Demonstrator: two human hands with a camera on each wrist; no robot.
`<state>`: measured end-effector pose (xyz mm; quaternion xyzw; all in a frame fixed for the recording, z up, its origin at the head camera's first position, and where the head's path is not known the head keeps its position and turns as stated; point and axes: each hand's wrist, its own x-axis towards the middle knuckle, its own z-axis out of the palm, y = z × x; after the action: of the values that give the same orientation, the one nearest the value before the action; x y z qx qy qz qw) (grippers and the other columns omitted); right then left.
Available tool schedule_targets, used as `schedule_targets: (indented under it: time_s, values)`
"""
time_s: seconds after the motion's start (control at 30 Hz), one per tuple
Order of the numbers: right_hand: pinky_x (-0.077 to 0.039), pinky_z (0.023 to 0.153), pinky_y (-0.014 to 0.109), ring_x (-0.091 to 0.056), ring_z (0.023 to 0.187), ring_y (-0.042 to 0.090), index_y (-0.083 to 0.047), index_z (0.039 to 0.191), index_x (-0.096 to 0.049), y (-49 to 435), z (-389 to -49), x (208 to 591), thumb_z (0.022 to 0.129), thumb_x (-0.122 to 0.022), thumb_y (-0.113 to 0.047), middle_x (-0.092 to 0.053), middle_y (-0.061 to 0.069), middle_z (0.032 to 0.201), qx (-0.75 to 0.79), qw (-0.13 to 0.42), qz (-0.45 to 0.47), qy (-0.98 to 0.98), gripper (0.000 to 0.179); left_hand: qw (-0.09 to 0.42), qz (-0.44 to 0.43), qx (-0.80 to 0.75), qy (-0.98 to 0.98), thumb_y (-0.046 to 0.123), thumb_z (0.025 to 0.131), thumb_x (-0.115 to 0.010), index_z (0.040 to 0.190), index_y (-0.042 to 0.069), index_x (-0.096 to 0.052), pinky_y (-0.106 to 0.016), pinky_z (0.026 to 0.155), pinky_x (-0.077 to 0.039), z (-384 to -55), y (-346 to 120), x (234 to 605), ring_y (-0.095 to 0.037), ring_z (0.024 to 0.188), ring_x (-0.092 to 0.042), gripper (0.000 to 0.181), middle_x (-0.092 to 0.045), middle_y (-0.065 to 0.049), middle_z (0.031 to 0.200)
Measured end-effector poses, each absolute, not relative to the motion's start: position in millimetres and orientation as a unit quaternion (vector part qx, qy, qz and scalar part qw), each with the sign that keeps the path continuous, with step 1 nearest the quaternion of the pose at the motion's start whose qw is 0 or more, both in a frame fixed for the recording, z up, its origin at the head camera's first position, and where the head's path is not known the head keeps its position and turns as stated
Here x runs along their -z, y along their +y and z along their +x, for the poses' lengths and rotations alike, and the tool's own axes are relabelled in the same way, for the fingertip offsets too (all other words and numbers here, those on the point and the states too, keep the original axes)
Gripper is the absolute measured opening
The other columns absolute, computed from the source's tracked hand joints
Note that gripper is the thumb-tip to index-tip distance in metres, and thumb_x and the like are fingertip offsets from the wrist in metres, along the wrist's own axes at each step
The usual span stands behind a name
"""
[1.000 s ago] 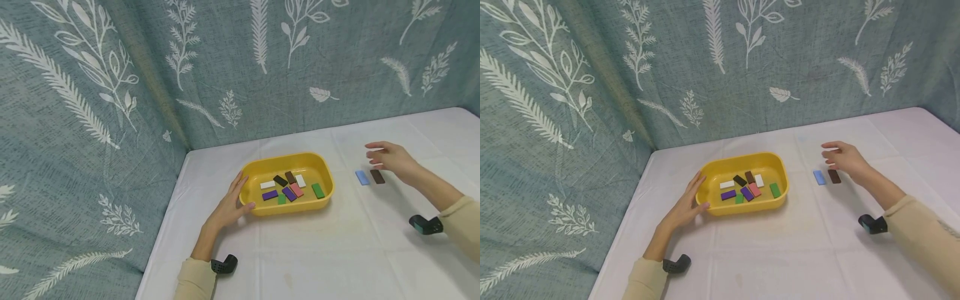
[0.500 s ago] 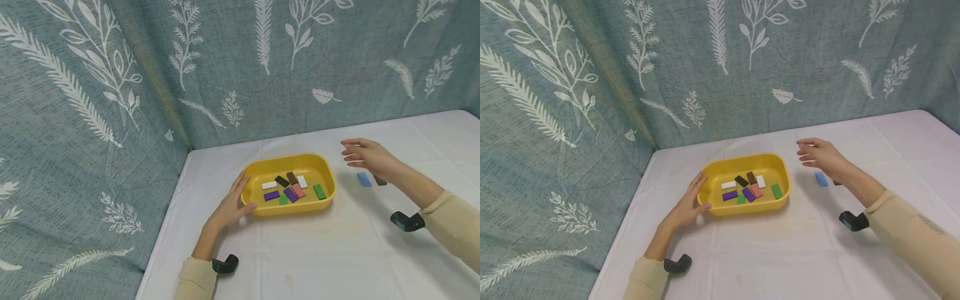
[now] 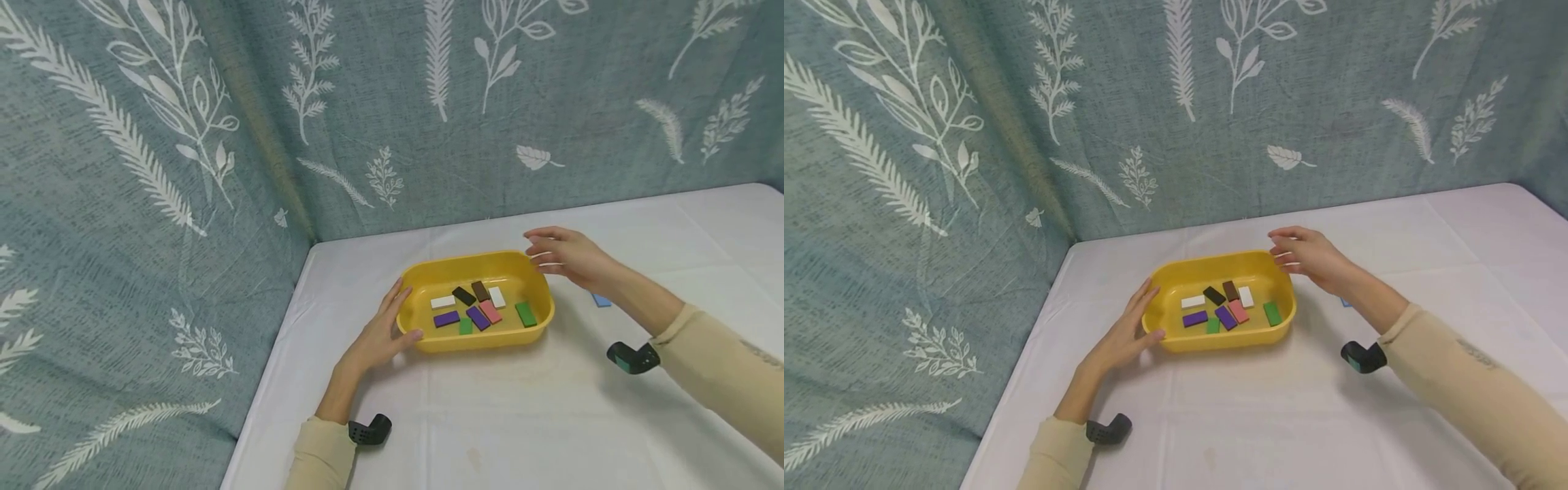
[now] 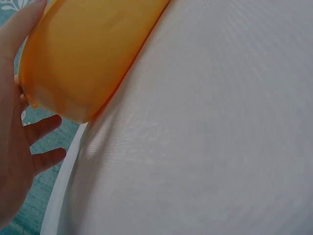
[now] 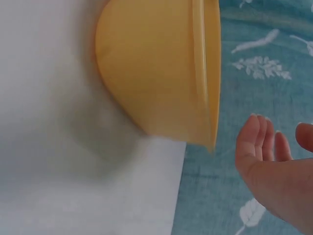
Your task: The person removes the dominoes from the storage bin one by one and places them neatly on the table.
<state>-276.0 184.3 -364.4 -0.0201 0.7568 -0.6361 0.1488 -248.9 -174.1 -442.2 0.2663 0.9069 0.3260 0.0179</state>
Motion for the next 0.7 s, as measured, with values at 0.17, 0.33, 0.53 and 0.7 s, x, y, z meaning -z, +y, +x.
schedule_targets:
  time_s: [0.17,0.33,0.53,0.7]
  values:
    - [-0.039,0.101,0.035,-0.041,0.125,0.037,0.001,0.148,-0.026,168.8,-277.1,365.3,0.103,-0.042,-0.021,-0.037,0.027,0.14,0.65,0.175,-0.025,0.739,0.052,0.02,0.264,-0.325,0.908,0.067,0.086,-0.052,0.154,0.016,-0.02,-0.056,0.105,-0.027,-249.6,-174.2,441.5,-0.031,0.14,-0.019,0.091,0.0,0.003,0.159]
    - [-0.039,0.1,0.034,-0.038,0.127,0.039,0.003,0.148,-0.023,153.2,-278.6,370.8,0.104,-0.04,-0.022,-0.035,0.028,0.141,0.679,0.206,-0.032,0.704,0.053,0.017,0.266,-0.322,0.908,0.07,0.085,-0.049,0.153,0.015,-0.02,-0.056,0.104,-0.027,-250.4,-174.8,441.9,-0.031,0.14,-0.019,0.093,0.0,0.003,0.159]
    - [-0.041,0.099,0.033,-0.04,0.125,0.038,0.004,0.148,-0.02,132.1,-280.5,383.6,0.104,-0.039,-0.021,-0.034,0.029,0.141,0.692,0.235,-0.018,0.683,0.054,0.02,0.268,-0.325,0.907,0.068,0.086,-0.05,0.153,0.015,-0.02,-0.056,0.104,-0.027,-250.0,-175.5,442.0,-0.031,0.14,-0.019,0.091,0.0,0.004,0.159]
    - [-0.037,0.102,0.04,-0.04,0.126,0.04,0.006,0.148,-0.015,116.3,-278.9,392.7,0.104,-0.038,-0.023,-0.032,0.032,0.141,0.688,0.265,-0.024,0.676,0.057,0.02,0.268,-0.327,0.906,0.07,0.085,-0.049,0.153,0.015,-0.02,-0.055,0.105,-0.028,-249.6,-176.1,442.3,-0.031,0.14,-0.019,0.093,-0.001,0.003,0.159]
